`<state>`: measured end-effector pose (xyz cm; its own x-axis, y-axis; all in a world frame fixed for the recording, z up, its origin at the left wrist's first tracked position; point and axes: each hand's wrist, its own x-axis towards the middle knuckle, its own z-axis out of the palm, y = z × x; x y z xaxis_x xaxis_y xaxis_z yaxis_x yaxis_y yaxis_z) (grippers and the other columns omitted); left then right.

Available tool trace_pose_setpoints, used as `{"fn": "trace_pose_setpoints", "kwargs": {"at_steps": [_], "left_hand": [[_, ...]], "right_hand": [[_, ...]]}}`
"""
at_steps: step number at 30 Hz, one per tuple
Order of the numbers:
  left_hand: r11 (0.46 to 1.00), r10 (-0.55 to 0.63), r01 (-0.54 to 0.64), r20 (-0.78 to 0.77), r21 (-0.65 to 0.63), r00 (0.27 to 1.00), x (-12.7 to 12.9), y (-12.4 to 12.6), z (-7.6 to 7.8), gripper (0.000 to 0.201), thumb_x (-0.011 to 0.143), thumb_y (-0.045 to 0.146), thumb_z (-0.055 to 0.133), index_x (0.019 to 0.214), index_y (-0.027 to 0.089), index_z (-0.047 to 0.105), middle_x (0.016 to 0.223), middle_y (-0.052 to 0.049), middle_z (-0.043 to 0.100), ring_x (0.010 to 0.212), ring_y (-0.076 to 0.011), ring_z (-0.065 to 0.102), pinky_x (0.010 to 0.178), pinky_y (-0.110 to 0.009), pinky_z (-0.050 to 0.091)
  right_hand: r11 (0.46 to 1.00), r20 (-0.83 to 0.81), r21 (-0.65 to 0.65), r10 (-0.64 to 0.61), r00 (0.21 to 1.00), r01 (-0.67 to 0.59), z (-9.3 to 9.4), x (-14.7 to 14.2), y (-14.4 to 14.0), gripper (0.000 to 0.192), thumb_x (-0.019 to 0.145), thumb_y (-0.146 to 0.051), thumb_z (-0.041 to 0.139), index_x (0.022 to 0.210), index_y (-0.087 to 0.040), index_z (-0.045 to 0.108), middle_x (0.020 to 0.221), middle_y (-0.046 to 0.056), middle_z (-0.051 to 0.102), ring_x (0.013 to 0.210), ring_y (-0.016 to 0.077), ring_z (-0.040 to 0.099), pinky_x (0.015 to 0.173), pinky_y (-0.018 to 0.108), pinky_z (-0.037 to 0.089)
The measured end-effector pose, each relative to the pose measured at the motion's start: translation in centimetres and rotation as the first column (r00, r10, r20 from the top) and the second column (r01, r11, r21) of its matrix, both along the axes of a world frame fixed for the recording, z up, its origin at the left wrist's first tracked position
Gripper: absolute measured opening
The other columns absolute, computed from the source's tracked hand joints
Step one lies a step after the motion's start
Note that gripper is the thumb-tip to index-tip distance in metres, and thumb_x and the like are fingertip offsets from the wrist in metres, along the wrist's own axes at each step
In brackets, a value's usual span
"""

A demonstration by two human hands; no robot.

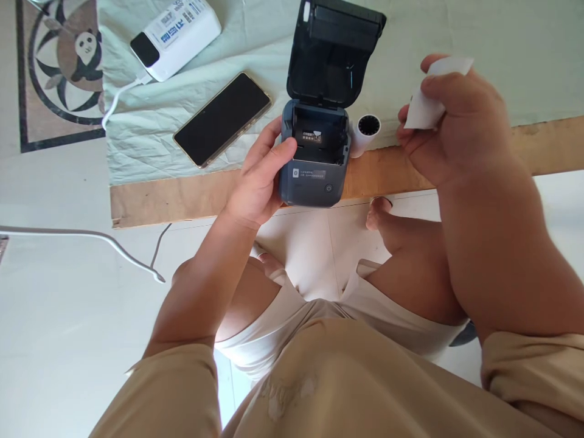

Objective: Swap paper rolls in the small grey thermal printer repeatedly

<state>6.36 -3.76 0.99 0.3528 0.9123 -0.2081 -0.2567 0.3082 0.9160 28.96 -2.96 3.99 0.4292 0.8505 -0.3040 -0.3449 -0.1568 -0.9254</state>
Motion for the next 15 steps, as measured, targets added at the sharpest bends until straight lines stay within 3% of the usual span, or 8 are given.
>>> {"fn": "trace_pose_setpoints", "kwargs": {"at_steps": [5, 10, 13, 15], "left_hand": [[1.000, 0.010, -0.010, -0.023, -0.011, 1.000, 0.1, -0.1, 0.1, 0.037, 0.091, 0.041, 0.061, 0.126, 0.029, 0.058, 0.105, -0.002, 0.069, 0.103, -0.0235, 0.069, 0.081, -0.033, 0.052], [1.000, 0.010, -0.011, 0.030, 0.024, 1.000, 0.1, 0.0, -0.3, 0.031, 0.091, 0.039, 0.062, 0.120, 0.029, 0.061, 0.108, -0.001, 0.071, 0.091, -0.0194, 0.068, 0.074, -0.031, 0.051], [0.999, 0.023, -0.024, 0.035, 0.028, 0.999, 0.1, 0.2, -0.6, 0.030, 0.090, 0.039, 0.063, 0.118, 0.029, 0.063, 0.107, -0.001, 0.072, 0.091, -0.0205, 0.068, 0.073, -0.031, 0.052], [0.999, 0.029, -0.030, 0.028, 0.028, 0.999, 0.1, 0.2, -0.7, 0.031, 0.089, 0.041, 0.064, 0.118, 0.029, 0.063, 0.108, -0.001, 0.072, 0.095, -0.0226, 0.069, 0.073, -0.032, 0.052]], "right_hand": [[0.998, 0.043, -0.057, 0.044, 0.998, -0.042, -0.1, -0.2, -0.4, 0.022, 0.079, -0.013, 0.053, 0.095, -0.022, 0.065, 0.076, -0.001, 0.052, 0.058, 0.0091, 0.057, 0.052, 0.023, 0.046], [0.987, 0.021, -0.164, 0.010, 1.000, -0.006, -1.1, 0.4, 1.2, 0.005, 0.082, -0.019, 0.045, 0.084, -0.023, 0.047, 0.080, 0.003, 0.054, 0.068, 0.0117, 0.059, 0.054, 0.025, 0.044], [0.978, 0.051, -0.207, 0.033, 0.998, -0.022, -1.8, 0.6, 1.9, 0.011, 0.084, -0.020, 0.040, 0.087, -0.021, 0.050, 0.090, 0.008, 0.057, 0.071, 0.0135, 0.060, 0.059, 0.030, 0.048], [0.987, 0.123, -0.161, 0.014, 0.992, 0.006, -1.8, 0.4, 1.8, 0.024, 0.081, -0.015, 0.040, 0.100, -0.021, 0.054, 0.099, 0.008, 0.057, 0.073, 0.0130, 0.061, 0.065, 0.032, 0.053]]}}
